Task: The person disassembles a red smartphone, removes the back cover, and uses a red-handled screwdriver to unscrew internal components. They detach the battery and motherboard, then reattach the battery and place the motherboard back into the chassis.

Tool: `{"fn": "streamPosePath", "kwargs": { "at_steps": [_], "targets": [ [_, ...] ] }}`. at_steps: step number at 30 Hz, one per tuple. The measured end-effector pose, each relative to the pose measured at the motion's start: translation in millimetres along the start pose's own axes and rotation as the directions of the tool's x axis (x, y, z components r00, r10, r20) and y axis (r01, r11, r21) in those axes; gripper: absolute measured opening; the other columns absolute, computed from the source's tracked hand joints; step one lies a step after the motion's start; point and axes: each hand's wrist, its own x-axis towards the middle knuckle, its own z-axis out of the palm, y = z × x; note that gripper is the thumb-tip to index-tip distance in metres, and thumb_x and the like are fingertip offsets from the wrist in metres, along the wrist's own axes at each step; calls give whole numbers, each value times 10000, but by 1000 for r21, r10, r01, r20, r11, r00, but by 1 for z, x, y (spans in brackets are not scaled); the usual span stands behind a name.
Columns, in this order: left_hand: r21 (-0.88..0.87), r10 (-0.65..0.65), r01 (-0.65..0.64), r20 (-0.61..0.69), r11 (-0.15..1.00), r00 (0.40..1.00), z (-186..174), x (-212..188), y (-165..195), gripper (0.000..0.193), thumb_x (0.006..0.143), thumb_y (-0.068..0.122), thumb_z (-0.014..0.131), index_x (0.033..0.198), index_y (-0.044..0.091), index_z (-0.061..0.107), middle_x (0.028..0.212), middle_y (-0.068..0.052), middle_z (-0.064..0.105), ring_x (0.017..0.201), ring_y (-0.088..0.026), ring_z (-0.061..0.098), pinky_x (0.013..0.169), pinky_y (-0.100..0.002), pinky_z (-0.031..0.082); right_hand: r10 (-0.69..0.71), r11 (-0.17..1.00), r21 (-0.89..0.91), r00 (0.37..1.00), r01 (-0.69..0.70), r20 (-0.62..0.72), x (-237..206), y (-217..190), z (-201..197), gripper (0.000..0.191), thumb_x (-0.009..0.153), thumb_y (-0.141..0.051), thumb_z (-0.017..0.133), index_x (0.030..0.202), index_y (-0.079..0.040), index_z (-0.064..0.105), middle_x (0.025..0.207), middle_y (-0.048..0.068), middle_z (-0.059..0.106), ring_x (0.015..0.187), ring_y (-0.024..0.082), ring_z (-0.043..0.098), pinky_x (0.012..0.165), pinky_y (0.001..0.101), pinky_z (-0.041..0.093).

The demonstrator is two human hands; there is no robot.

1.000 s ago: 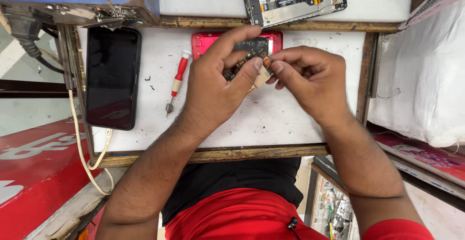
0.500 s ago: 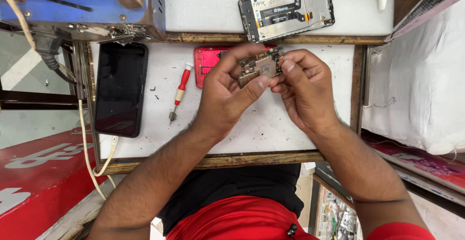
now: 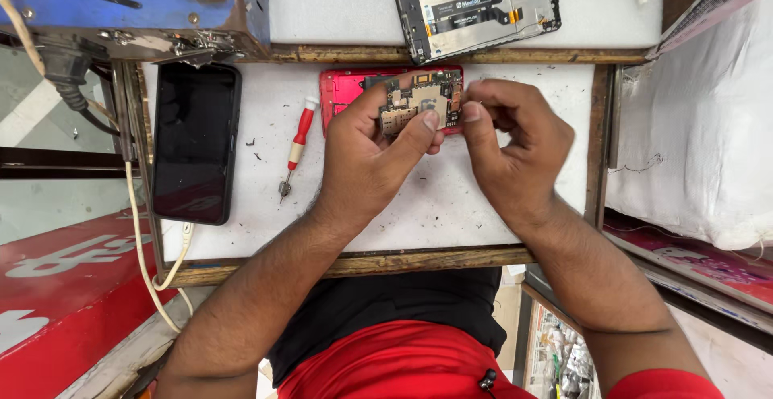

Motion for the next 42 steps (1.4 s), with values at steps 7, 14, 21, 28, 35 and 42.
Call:
{"fn": "streamPosePath", "kwargs": {
  "at_steps": [7,14,21,28,35,42],
  "targets": [
    [105,34,-31,-31,994,999,1,0,4,354,1029,26,678,1370,-20,593,1174,-67,713,1057,-88,695,931,-255,619,-245,925,-297,970,236,7,5,-4,1,148,1036,8,812,1157,-10,729,1107,137,767,975,216,784,830,280,642],
    [339,148,-131,-27,932,989,2,-2,7,399,1011,5,703,1397,-7,606,1227,-105,748,1145,-113,723,1022,-263,614,-257,888,-376,964,263,69,5,-4,-2,149,1020,-11,839,1116,-26,727,1071,116,771,988,220,783,795,276,632],
    [388,160,-135,-33,912,987,5,-5,9,444,1004,17,708,1431,10,586,1211,-101,755,1120,-104,733,1003,-260,621,-268,872,-402,960,278,81,5,-5,-1,141,1026,-49,841,1116,-39,732,1063,99,772,964,208,781,766,266,630],
    [482,185,-151,-24,863,982,6,-6,12,455,995,33,720,1431,32,592,1180,-88,771,1094,-89,745,974,-244,627,-255,877,-398,963,268,88,3,-5,-1,142,1022,-53,842,1113,-35,735,1067,100,772,962,207,784,803,285,635],
    [514,206,-161,-32,842,978,7,-8,13,449,994,31,720,1428,43,606,1175,-76,780,1080,-83,752,962,-238,618,-280,867,-400,955,297,101,3,-4,0,139,1037,-35,832,1131,-22,730,1085,110,771,984,220,785,836,290,641],
    [534,180,-135,-32,835,983,7,-8,12,455,978,44,724,1419,50,610,1101,-57,788,1005,-72,764,912,-230,629,-231,891,-377,967,253,103,4,-6,-5,127,1038,-36,834,1116,-25,734,1073,107,776,968,205,787,776,263,629]
  ]
}}
